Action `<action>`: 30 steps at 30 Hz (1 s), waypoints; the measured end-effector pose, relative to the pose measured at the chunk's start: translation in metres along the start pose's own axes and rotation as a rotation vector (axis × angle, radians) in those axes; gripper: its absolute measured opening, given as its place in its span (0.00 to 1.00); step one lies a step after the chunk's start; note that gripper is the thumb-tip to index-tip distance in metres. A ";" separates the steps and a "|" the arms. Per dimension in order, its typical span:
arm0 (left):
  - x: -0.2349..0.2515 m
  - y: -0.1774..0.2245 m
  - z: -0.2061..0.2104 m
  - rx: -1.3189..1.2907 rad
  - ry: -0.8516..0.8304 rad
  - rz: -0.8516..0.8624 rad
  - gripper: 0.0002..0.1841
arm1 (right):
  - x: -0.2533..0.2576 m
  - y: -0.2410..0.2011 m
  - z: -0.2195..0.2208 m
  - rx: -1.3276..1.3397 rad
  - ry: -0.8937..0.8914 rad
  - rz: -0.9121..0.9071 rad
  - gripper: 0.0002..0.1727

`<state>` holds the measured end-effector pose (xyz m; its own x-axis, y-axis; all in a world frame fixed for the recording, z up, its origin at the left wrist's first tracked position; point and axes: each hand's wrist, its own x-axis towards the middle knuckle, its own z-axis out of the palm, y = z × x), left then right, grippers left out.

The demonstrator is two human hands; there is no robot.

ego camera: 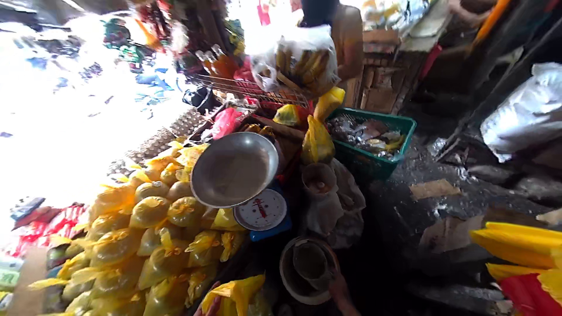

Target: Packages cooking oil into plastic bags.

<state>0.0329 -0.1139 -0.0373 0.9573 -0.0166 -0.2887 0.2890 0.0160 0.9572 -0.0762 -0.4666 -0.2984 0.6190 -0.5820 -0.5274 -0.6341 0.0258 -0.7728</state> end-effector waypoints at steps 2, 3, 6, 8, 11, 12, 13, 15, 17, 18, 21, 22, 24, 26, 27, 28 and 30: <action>0.011 -0.006 -0.013 0.017 0.043 0.027 0.13 | -0.017 -0.018 -0.011 0.096 0.015 -0.057 0.23; 0.015 -0.004 -0.015 0.033 0.078 0.005 0.13 | -0.027 -0.026 -0.019 0.155 0.009 -0.109 0.24; 0.028 0.000 -0.020 0.072 0.115 0.019 0.19 | -0.072 -0.065 -0.052 0.432 -0.088 -0.312 0.24; 0.041 0.002 -0.021 0.161 0.118 0.077 0.20 | -0.105 -0.105 -0.077 0.530 -0.149 -0.435 0.25; 0.058 0.012 -0.009 0.320 0.132 0.182 0.19 | -0.149 -0.169 -0.109 0.532 -0.074 -0.619 0.27; 0.063 0.019 -0.002 0.382 0.129 0.219 0.20 | -0.159 -0.189 -0.115 0.526 -0.019 -0.677 0.26; 0.069 0.027 0.007 0.438 0.112 0.256 0.21 | -0.166 -0.208 -0.121 0.504 0.052 -0.739 0.26; 0.078 0.046 0.027 0.533 0.025 0.332 0.21 | -0.179 -0.245 -0.130 0.425 0.211 -0.826 0.23; 0.087 0.068 0.046 0.612 -0.061 0.367 0.21 | -0.190 -0.279 -0.135 0.389 0.306 -0.851 0.16; 0.090 0.077 0.054 0.649 -0.085 0.368 0.22 | -0.194 -0.294 -0.136 0.379 0.314 -0.866 0.13; 0.095 0.099 0.072 0.740 -0.108 0.403 0.25 | -0.199 -0.328 -0.136 0.267 0.308 -0.939 0.19; 0.096 0.105 0.077 0.763 -0.116 0.408 0.25 | -0.200 -0.337 -0.136 0.182 0.308 -0.949 0.23; 0.095 0.117 0.085 0.801 -0.145 0.399 0.25 | -0.203 -0.352 -0.136 0.014 0.296 -0.958 0.29; 0.094 0.124 0.088 0.828 -0.154 0.392 0.26 | -0.209 -0.368 -0.133 -0.145 0.272 -0.962 0.33; 0.094 0.127 0.088 0.840 -0.152 0.387 0.26 | -0.213 -0.376 -0.130 -0.222 0.271 -0.968 0.35; 0.093 0.129 0.088 0.848 -0.155 0.380 0.26 | -0.215 -0.384 -0.128 -0.294 0.274 -0.980 0.37; 0.093 0.130 0.088 0.862 -0.160 0.370 0.25 | -0.217 -0.397 -0.125 -0.431 0.286 -0.997 0.40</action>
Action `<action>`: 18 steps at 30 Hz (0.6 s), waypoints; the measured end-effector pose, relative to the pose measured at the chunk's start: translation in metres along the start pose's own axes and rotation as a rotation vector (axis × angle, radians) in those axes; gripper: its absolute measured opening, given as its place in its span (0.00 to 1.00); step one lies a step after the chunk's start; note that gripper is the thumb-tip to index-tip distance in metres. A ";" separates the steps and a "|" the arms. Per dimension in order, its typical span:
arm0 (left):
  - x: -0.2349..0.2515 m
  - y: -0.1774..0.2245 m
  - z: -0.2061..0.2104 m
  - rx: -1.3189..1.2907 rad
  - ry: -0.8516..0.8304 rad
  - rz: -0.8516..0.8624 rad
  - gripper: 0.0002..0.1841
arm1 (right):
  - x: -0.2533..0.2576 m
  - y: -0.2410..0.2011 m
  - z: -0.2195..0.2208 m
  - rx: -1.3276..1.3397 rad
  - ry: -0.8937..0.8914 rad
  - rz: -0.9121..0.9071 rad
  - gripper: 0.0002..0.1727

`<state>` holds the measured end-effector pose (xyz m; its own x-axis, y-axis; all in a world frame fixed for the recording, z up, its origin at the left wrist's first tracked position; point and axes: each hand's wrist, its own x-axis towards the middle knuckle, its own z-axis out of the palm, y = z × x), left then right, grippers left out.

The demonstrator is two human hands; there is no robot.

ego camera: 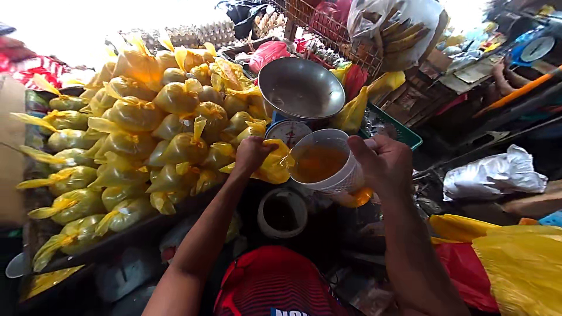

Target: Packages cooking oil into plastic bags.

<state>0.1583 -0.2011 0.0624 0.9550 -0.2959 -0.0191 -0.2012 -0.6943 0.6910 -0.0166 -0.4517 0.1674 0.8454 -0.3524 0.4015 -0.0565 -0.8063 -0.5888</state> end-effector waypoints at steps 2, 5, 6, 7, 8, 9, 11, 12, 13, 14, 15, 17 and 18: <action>0.000 0.000 -0.001 -0.013 -0.015 -0.008 0.25 | 0.011 -0.011 -0.001 -0.087 -0.026 -0.036 0.42; 0.001 0.000 -0.003 -0.044 -0.061 -0.019 0.25 | 0.026 -0.024 -0.003 -0.184 -0.038 -0.085 0.44; 0.001 -0.001 -0.004 -0.065 -0.076 -0.021 0.25 | 0.030 -0.028 -0.004 -0.216 -0.044 -0.106 0.44; 0.001 -0.002 -0.005 -0.080 -0.087 -0.019 0.25 | 0.033 -0.030 -0.005 -0.242 -0.050 -0.129 0.44; -0.001 -0.002 -0.005 -0.091 -0.092 -0.015 0.25 | 0.035 -0.033 -0.005 -0.262 -0.054 -0.144 0.45; -0.001 -0.002 -0.007 -0.096 -0.097 -0.008 0.25 | 0.038 -0.036 -0.005 -0.278 -0.063 -0.148 0.46; -0.002 -0.004 -0.008 -0.105 -0.091 -0.005 0.26 | 0.041 -0.041 -0.005 -0.302 -0.079 -0.155 0.47; -0.002 -0.005 -0.009 -0.108 -0.087 -0.004 0.26 | 0.043 -0.043 -0.006 -0.309 -0.085 -0.159 0.47; -0.001 -0.006 -0.010 -0.109 -0.080 -0.001 0.25 | 0.045 -0.046 -0.006 -0.318 -0.087 -0.169 0.48; -0.001 -0.006 -0.012 -0.109 -0.075 0.002 0.25 | 0.046 -0.048 -0.006 -0.326 -0.086 -0.181 0.48; -0.002 -0.007 -0.012 -0.108 -0.074 0.001 0.25 | 0.046 -0.050 -0.006 -0.336 -0.085 -0.193 0.48; -0.003 -0.007 -0.014 -0.112 -0.085 -0.014 0.24 | 0.047 -0.055 -0.006 -0.358 -0.082 -0.215 0.48; -0.004 -0.008 -0.014 -0.117 -0.083 -0.019 0.23 | 0.047 -0.057 -0.006 -0.367 -0.082 -0.226 0.47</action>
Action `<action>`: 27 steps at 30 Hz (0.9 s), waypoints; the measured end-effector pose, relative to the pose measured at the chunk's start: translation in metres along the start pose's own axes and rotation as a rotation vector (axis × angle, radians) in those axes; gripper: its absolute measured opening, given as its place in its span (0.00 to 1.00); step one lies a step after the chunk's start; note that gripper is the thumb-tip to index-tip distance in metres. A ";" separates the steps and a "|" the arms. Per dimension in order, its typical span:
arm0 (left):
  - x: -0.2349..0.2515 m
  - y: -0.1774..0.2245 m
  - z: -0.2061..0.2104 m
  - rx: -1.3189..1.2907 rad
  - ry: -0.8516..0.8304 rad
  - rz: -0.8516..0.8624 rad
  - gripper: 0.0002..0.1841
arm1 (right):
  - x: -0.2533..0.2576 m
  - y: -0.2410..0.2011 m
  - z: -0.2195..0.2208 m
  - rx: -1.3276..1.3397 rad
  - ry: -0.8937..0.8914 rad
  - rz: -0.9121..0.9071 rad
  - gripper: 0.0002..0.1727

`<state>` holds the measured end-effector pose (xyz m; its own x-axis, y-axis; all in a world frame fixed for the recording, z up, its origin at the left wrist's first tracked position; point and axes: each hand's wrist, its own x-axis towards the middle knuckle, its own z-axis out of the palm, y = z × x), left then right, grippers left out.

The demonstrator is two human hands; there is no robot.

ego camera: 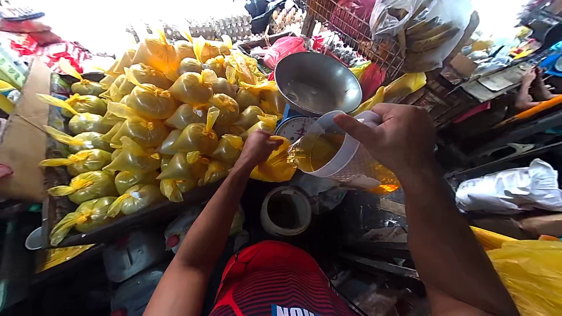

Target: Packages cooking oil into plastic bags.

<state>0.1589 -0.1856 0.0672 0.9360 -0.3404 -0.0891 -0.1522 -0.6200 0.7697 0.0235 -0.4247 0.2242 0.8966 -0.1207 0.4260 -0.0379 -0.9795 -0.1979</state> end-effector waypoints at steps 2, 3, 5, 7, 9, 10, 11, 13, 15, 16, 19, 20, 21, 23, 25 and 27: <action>0.000 0.000 0.000 -0.003 0.005 -0.003 0.23 | 0.002 -0.004 -0.002 -0.017 -0.003 -0.013 0.47; 0.001 0.000 0.001 0.001 0.005 -0.002 0.23 | 0.003 -0.007 -0.002 -0.034 -0.002 -0.016 0.48; 0.001 0.002 0.001 0.014 0.001 0.001 0.24 | 0.004 -0.011 -0.004 -0.082 -0.016 -0.004 0.50; 0.001 0.003 0.002 0.022 -0.006 -0.002 0.24 | 0.005 -0.016 -0.007 -0.111 -0.024 -0.008 0.52; 0.001 0.003 0.004 0.023 -0.013 -0.003 0.23 | 0.004 -0.017 -0.010 -0.124 -0.014 -0.021 0.52; 0.002 0.003 0.005 0.025 -0.016 0.000 0.23 | 0.002 -0.015 -0.012 -0.117 -0.003 -0.028 0.52; 0.002 0.003 0.006 0.026 -0.017 0.001 0.24 | -0.001 -0.011 -0.013 -0.096 0.013 -0.028 0.50; 0.003 0.003 0.008 0.021 -0.016 -0.005 0.24 | -0.009 0.006 -0.012 -0.004 0.028 0.032 0.48; 0.004 0.004 0.010 0.007 -0.026 -0.019 0.23 | -0.021 0.029 0.002 0.179 0.047 0.129 0.44; 0.005 0.004 0.012 -0.001 -0.032 -0.023 0.22 | -0.029 0.040 0.014 0.296 0.063 0.185 0.41; 0.006 0.003 0.017 -0.044 -0.048 -0.021 0.21 | -0.062 0.062 0.056 0.604 0.112 0.334 0.36; 0.006 0.004 0.018 -0.067 -0.055 -0.017 0.20 | -0.071 0.064 0.065 0.676 0.139 0.361 0.36; 0.005 0.007 0.019 -0.094 -0.061 -0.011 0.20 | -0.078 0.063 0.070 0.726 0.175 0.366 0.35; 0.004 0.017 0.018 -0.110 -0.076 0.016 0.19 | -0.085 0.056 0.058 0.753 0.271 0.331 0.31; 0.002 0.037 0.012 -0.082 -0.076 0.105 0.19 | -0.090 0.049 0.034 0.761 0.410 0.306 0.25; 0.001 0.070 -0.007 -0.034 -0.073 0.237 0.18 | -0.096 0.050 0.017 0.852 0.620 0.354 0.16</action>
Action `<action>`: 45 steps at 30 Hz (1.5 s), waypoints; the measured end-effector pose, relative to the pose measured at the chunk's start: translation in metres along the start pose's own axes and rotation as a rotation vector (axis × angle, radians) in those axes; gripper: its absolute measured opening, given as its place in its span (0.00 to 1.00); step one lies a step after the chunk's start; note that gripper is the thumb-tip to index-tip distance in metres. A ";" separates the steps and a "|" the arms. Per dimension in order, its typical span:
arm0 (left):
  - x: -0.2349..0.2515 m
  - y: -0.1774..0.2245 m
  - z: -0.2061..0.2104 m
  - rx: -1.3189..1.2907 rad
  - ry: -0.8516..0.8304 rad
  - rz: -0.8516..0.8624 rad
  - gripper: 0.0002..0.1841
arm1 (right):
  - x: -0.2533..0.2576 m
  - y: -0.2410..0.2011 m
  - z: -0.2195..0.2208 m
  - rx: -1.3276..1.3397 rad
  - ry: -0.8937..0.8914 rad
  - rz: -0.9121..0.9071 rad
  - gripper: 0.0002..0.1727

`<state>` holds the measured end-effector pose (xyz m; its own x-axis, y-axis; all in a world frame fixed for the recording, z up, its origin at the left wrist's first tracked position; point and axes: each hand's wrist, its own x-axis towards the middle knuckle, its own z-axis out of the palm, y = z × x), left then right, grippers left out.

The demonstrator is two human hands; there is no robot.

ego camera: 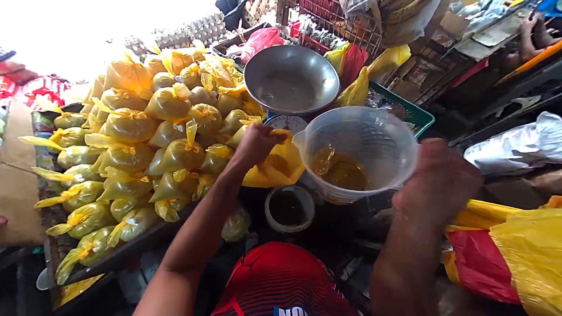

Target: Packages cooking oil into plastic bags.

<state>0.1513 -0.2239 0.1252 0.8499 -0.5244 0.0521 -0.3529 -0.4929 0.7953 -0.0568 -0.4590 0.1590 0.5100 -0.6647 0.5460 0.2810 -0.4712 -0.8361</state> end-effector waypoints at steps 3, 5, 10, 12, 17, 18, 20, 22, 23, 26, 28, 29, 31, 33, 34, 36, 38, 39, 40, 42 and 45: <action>0.015 0.073 -0.051 0.099 0.037 0.114 0.17 | -0.001 0.015 -0.014 0.204 0.317 0.238 0.24; 0.037 0.118 -0.085 0.152 0.143 0.189 0.17 | -0.006 0.040 -0.019 0.264 0.420 0.463 0.28; 0.121 0.181 -0.128 0.108 0.419 0.526 0.07 | -0.038 0.078 -0.009 0.045 0.333 0.568 0.30; 0.144 0.181 -0.124 0.193 0.393 0.614 0.10 | -0.047 0.082 -0.008 -0.030 0.284 0.468 0.26; 0.160 0.135 -0.082 0.545 0.186 0.601 0.24 | -0.050 0.083 -0.013 -0.005 0.268 0.387 0.27; 0.162 0.124 -0.076 0.567 0.180 0.598 0.23 | -0.047 0.079 -0.015 -0.004 0.270 0.383 0.26; 0.166 0.106 -0.072 0.517 0.203 0.518 0.22 | -0.035 0.065 -0.020 -0.007 0.236 0.388 0.24; 0.173 0.096 -0.072 0.455 0.190 0.365 0.21 | -0.018 0.045 -0.024 0.019 0.158 0.377 0.21; 0.176 0.091 -0.070 0.448 0.151 0.283 0.22 | -0.007 0.034 -0.026 0.066 0.097 0.350 0.18; 0.179 0.070 -0.057 0.398 0.017 0.123 0.23 | 0.029 -0.006 -0.025 0.136 -0.116 0.253 0.09; 0.173 0.057 -0.053 0.269 -0.057 0.109 0.21 | 0.056 -0.032 -0.021 0.039 -0.283 0.176 0.11; 0.168 0.052 -0.055 0.190 -0.087 0.120 0.19 | 0.069 -0.043 -0.017 -0.044 -0.343 0.126 0.14; 0.159 0.038 -0.063 0.082 -0.091 0.163 0.21 | 0.096 -0.065 -0.002 -0.226 -0.392 0.025 0.21; 0.142 0.027 -0.076 0.143 -0.032 0.258 0.29 | 0.123 -0.081 0.014 -0.375 -0.417 -0.075 0.28; 0.128 0.023 -0.081 0.215 0.015 0.327 0.33 | 0.135 -0.087 0.021 -0.434 -0.426 -0.120 0.31; 0.099 0.015 -0.086 0.327 0.090 0.505 0.35 | 0.154 -0.099 0.037 -0.525 -0.450 -0.176 0.33; 0.074 0.009 -0.083 0.414 0.113 0.647 0.23 | 0.169 -0.107 0.052 -0.568 -0.481 -0.193 0.35; 0.062 0.006 -0.080 0.473 0.144 0.695 0.15 | 0.175 -0.110 0.059 -0.584 -0.506 -0.190 0.36; 0.052 0.003 -0.077 0.509 0.202 0.731 0.11 | 0.177 -0.115 0.066 -0.607 -0.527 -0.185 0.37; 0.032 0.001 -0.076 0.470 0.361 0.750 0.11 | 0.181 -0.125 0.077 -0.637 -0.560 -0.163 0.38; -0.008 -0.014 -0.068 0.358 0.527 0.669 0.12 | 0.186 -0.130 0.089 -0.631 -0.610 -0.184 0.32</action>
<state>0.1761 -0.1655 0.1546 0.4624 -0.4366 0.7717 -0.8600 -0.4328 0.2704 0.0733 -0.4696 0.3646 0.8950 -0.2085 0.3944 -0.0069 -0.8904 -0.4551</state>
